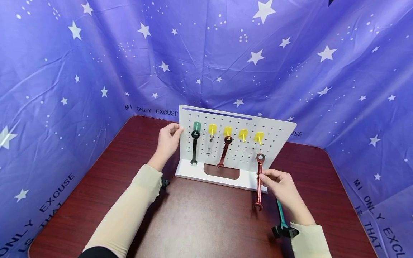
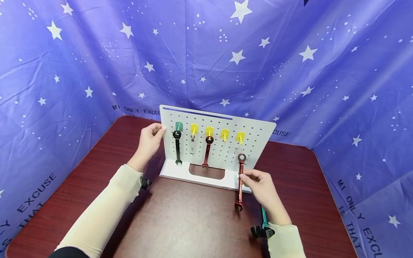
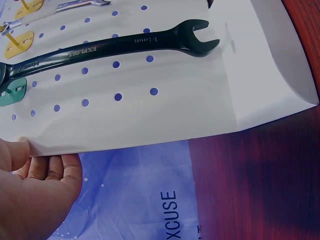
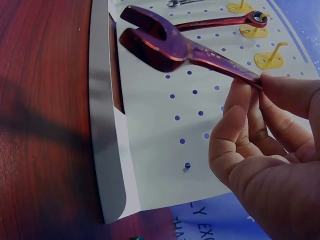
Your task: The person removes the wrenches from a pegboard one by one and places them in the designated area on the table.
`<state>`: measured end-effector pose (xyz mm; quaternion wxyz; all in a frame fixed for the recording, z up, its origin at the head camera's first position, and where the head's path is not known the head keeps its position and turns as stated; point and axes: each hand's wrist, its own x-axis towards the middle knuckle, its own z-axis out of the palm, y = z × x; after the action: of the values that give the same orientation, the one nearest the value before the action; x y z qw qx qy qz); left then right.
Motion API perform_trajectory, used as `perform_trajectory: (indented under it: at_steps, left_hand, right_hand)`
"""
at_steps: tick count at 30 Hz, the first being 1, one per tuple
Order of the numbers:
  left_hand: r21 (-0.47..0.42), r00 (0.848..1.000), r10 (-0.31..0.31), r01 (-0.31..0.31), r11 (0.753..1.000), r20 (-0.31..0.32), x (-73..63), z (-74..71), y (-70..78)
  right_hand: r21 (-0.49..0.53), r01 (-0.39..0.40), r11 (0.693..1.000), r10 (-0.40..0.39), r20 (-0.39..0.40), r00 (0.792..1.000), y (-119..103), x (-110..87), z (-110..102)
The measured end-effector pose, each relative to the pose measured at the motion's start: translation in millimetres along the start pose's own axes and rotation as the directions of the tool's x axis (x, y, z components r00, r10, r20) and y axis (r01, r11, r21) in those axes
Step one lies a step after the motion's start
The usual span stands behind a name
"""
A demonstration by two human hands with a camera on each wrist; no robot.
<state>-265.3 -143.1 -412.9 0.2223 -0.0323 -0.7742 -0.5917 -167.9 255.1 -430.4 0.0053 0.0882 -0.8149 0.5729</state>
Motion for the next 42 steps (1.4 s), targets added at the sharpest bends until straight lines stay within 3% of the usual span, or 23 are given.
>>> perform_trajectory:
  at_steps: [23,42]
  left_hand:
    - [-0.012,1.000,0.005,-0.005,1.000,0.001,0.3,-0.3,-0.4]
    - [-0.003,1.000,0.014,-0.014,1.000,0.000,1.0,0.0,-3.0]
  right_hand:
    - [-0.023,-0.025,0.999,0.025,-0.014,1.000,8,-7.3,-8]
    - [0.081,-0.035,0.996,0.034,0.004,0.999,12,-8.9,-9]
